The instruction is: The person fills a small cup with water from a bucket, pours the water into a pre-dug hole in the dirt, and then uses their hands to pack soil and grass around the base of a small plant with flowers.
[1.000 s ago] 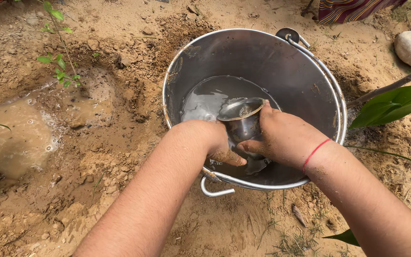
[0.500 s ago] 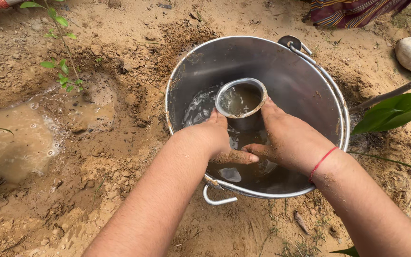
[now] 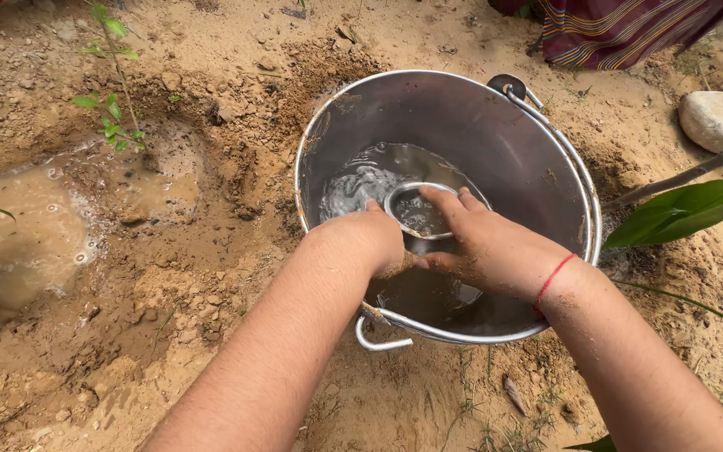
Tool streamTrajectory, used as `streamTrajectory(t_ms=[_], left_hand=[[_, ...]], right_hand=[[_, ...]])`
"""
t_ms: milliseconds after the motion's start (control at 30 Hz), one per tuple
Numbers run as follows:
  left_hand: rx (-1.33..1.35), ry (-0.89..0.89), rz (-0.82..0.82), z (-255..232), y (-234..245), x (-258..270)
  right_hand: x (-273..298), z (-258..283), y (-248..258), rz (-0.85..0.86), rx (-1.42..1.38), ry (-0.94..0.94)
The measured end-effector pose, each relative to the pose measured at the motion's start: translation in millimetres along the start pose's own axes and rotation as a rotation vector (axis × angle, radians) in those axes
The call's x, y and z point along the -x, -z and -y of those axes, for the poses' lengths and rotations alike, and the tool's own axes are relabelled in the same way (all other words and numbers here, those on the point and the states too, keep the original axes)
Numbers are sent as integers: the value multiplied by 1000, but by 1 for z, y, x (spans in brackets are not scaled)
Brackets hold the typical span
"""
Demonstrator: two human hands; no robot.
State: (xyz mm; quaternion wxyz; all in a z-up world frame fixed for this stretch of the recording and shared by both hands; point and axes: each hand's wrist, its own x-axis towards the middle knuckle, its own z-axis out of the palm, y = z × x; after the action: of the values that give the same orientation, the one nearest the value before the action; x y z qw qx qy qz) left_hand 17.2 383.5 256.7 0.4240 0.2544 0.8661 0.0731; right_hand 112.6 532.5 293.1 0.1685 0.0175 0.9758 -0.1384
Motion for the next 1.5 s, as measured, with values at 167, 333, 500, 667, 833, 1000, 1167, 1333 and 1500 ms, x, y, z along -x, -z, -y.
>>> streamTrajectory(t_ms=[167, 333, 500, 667, 833, 1000, 1167, 1333, 1500], left_hand=[[38, -103, -79, -2, 7, 23], [-125, -128, -26, -3, 11, 38], [-114, -145, -147, 3, 9, 39], [-23, -96, -181, -1, 11, 41], [44, -180, -390, -2, 12, 48], [86, -277, -676, -1, 14, 55], [165, -416, -957, 5, 14, 67], [278, -505, -1070, 16, 9, 90], [351, -653, -1216, 29, 12, 118]], right_hand=[[3, 17, 6, 218, 123, -75], [6, 37, 16, 201, 235, -58], [9, 44, 23, 136, 336, -53], [8, 39, 17, -4, 249, -7], [9, 26, 15, -279, 35, 54], [15, 25, 19, -499, 10, 195], [22, 31, 23, -661, -59, 316], [32, 42, 32, -718, -79, 421], [37, 67, 43, -831, -63, 510]])
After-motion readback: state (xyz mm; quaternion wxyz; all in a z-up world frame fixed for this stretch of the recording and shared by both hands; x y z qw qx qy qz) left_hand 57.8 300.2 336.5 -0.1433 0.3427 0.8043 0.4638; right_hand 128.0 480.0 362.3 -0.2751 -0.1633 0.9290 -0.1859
